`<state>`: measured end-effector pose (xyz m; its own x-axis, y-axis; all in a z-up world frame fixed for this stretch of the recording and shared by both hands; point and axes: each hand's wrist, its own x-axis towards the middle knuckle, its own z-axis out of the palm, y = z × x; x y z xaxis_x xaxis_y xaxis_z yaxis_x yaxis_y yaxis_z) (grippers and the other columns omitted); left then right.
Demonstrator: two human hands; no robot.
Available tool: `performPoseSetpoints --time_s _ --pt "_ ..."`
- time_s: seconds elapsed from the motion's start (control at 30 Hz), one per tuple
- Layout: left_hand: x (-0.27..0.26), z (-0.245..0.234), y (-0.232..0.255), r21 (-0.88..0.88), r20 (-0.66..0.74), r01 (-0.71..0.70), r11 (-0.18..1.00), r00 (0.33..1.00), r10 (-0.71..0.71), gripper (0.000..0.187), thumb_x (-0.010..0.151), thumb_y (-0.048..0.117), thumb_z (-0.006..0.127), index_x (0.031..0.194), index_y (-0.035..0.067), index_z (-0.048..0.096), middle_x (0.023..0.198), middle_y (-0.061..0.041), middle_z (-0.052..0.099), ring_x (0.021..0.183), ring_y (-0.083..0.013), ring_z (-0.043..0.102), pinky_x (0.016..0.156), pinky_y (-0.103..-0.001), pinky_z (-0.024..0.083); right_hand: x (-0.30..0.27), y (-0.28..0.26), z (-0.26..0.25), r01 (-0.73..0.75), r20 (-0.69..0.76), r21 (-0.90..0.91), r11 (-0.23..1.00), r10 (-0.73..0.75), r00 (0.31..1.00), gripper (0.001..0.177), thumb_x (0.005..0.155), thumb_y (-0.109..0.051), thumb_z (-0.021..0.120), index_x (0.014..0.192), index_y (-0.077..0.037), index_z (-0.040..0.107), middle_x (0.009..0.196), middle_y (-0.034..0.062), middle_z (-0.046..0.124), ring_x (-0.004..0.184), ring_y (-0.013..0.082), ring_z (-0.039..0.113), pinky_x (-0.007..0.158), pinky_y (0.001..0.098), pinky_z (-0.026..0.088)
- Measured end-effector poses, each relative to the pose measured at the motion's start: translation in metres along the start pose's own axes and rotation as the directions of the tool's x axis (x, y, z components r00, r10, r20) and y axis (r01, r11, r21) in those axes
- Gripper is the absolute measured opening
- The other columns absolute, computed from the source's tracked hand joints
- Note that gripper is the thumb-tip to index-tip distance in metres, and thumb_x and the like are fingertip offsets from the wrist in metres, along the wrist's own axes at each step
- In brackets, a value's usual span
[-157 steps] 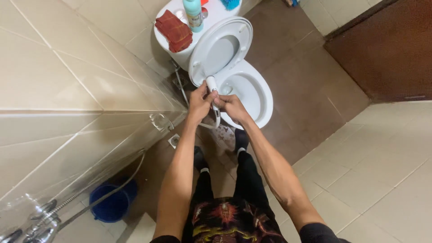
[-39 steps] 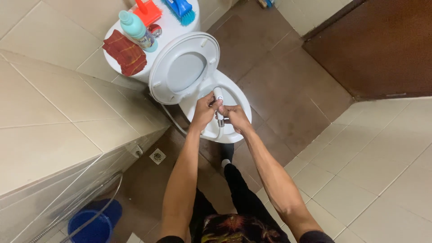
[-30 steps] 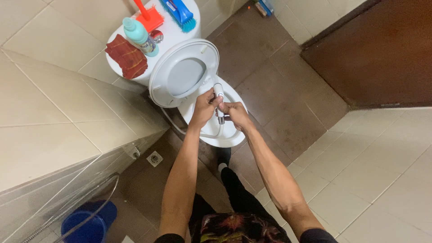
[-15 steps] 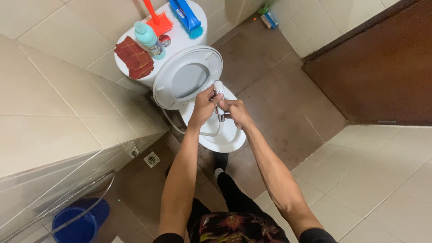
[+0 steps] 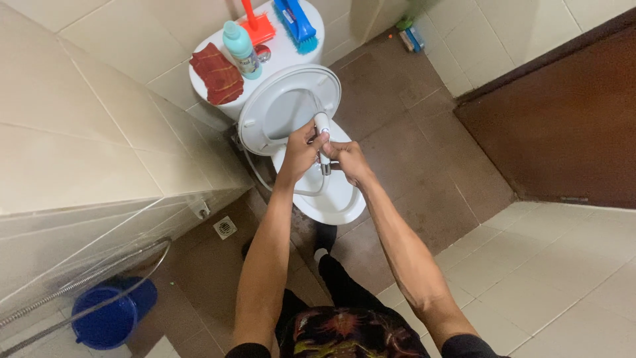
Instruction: The person attaches a bidet sprayer head to a hose by hand, tests it by spraying water into the toilet bowl, and then unscrews the sprayer head and places it on the wall mount.
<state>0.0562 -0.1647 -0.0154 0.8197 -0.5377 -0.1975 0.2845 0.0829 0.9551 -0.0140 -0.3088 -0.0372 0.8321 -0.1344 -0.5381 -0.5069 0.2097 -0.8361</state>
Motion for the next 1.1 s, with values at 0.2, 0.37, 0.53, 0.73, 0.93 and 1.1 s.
performPoseSetpoints --time_s 0.2,0.37,0.53,0.73,0.93,1.1 --pt "-0.006 -0.012 -0.003 -0.034 -0.019 -0.085 0.996 0.996 0.085 0.035 0.101 0.009 0.066 0.133 -0.005 0.061 0.098 -0.004 0.07 0.083 -0.0062 0.06 0.072 -0.023 0.052 0.001 -0.004 0.01 0.009 0.068 0.027 1.0 -0.011 0.998 0.035 0.1 -0.026 0.064 0.101 0.006 0.077 0.092 0.0153 0.074 0.081 0.0212 0.071 0.073 0.0408 0.063" --pt "-0.014 -0.02 0.011 0.014 -0.087 -0.041 0.999 0.995 0.042 0.034 0.1 0.01 0.066 0.131 -0.005 0.063 0.094 -0.005 0.069 0.08 -0.0082 0.058 0.067 -0.025 0.05 0.005 -0.012 0.022 -0.014 0.083 0.002 1.0 0.014 0.996 0.034 0.1 -0.026 0.064 0.1 0.005 0.077 0.09 0.0143 0.074 0.08 0.0209 0.07 0.073 0.0405 0.063" --pt "-0.014 -0.031 0.018 0.025 -0.143 -0.029 0.999 0.989 0.033 0.035 0.098 0.012 0.066 0.129 -0.004 0.062 0.095 -0.004 0.069 0.08 -0.0077 0.059 0.064 -0.025 0.05 0.008 -0.022 0.032 -0.011 0.126 -0.016 1.0 0.013 0.992 0.035 0.1 -0.027 0.064 0.098 0.006 0.077 0.088 0.0136 0.073 0.079 0.0207 0.07 0.073 0.0409 0.063" --pt "-0.016 -0.046 0.014 -0.003 -0.138 -0.126 0.992 0.983 0.124 0.029 0.102 0.012 0.068 0.125 -0.005 0.064 0.094 -0.004 0.068 0.084 -0.0073 0.058 0.07 -0.024 0.05 0.014 -0.029 0.046 -0.018 0.157 -0.028 0.999 0.022 0.987 0.035 0.099 -0.028 0.065 0.099 0.006 0.077 0.088 0.0135 0.073 0.079 0.021 0.07 0.07 0.0403 0.062" --pt "-0.021 -0.057 0.016 -0.019 -0.208 -0.079 0.997 0.975 0.073 0.031 0.1 0.011 0.067 0.127 -0.004 0.064 0.096 -0.003 0.068 0.083 -0.0083 0.058 0.068 -0.025 0.05 0.017 -0.034 0.06 -0.023 0.202 -0.067 0.998 0.036 0.979 0.037 0.099 -0.029 0.065 0.099 0.006 0.077 0.088 0.0141 0.073 0.078 0.0207 0.069 0.069 0.0392 0.06" --pt "-0.03 -0.066 0.012 -0.015 -0.273 -0.012 1.0 0.962 0.007 0.038 0.099 0.011 0.067 0.133 -0.005 0.061 0.103 -0.006 0.071 0.086 -0.0098 0.06 0.07 -0.026 0.052 0.017 -0.032 0.071 -0.028 0.227 -0.131 0.991 0.058 0.972 0.04 0.1 -0.031 0.065 0.099 0.007 0.077 0.089 0.0148 0.074 0.078 0.02 0.069 0.07 0.0371 0.061"
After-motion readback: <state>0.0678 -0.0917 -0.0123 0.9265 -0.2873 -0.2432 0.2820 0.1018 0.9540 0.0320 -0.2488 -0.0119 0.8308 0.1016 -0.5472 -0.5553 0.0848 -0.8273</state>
